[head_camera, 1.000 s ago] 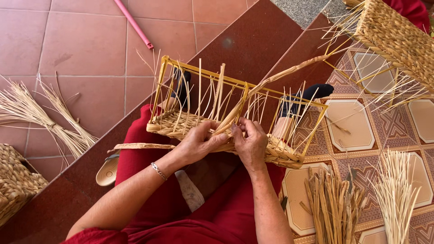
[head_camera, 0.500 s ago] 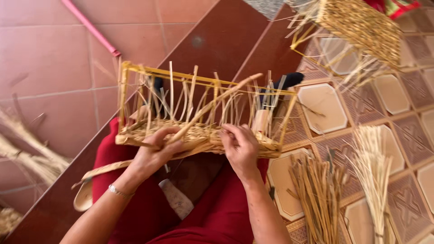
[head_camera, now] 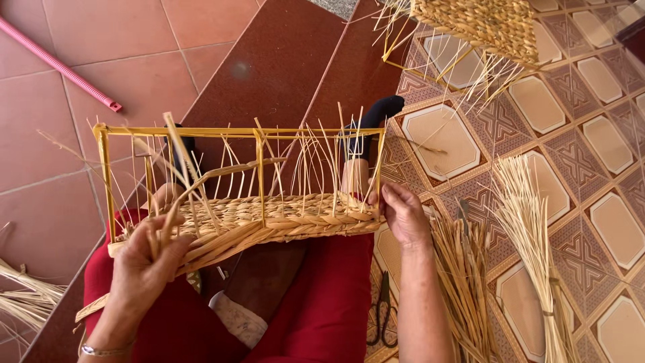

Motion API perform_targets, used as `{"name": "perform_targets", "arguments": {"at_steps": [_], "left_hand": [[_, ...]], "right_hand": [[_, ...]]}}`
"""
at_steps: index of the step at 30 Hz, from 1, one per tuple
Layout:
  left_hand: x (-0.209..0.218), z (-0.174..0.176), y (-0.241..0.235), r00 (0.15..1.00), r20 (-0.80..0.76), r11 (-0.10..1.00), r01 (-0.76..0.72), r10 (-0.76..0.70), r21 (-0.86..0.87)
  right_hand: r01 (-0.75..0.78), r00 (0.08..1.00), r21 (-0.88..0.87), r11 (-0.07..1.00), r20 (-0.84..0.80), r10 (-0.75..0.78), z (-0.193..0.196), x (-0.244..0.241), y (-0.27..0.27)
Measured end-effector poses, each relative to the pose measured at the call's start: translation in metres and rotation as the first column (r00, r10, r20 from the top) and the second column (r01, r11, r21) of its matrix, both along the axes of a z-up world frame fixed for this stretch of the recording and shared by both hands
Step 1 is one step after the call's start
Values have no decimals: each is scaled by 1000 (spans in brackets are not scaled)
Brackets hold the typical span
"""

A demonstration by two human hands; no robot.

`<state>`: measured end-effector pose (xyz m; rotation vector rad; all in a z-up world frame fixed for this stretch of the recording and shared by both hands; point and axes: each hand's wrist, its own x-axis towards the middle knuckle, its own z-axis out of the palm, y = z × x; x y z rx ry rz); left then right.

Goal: The person weaves dried palm leaves into a rectangular basket frame, interlacing strands by hand and trimming excess with scissors. The person then wipes a finished basket with a blue cloth.

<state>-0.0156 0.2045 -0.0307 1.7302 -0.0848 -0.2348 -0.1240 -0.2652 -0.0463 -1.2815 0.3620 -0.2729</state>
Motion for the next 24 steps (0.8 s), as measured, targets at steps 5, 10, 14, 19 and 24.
{"name": "perform_targets", "arguments": {"at_steps": [5,10,14,19,24], "left_hand": [[1,21,23,977,117,913,-117,176,-392],[-2,11,52,946,-63,568,-244,319,-786],[18,-7,59,925,-2,720,-298,381,-627],[51,-18,45,886,200,877,-339,419,-340],[52,-20,17,962,121,940,-203,243,-275]], "right_hand": [[-94,995,105,990,34,90,-20,15,-15],[-38,999,-14,999,29,38,-13,20,-8],[-53,999,-23,998,-7,53,21,26,2],[-130,989,285,950,101,105,28,68,-6],[-206,962,384,900,247,115,4,92,-25]]}}
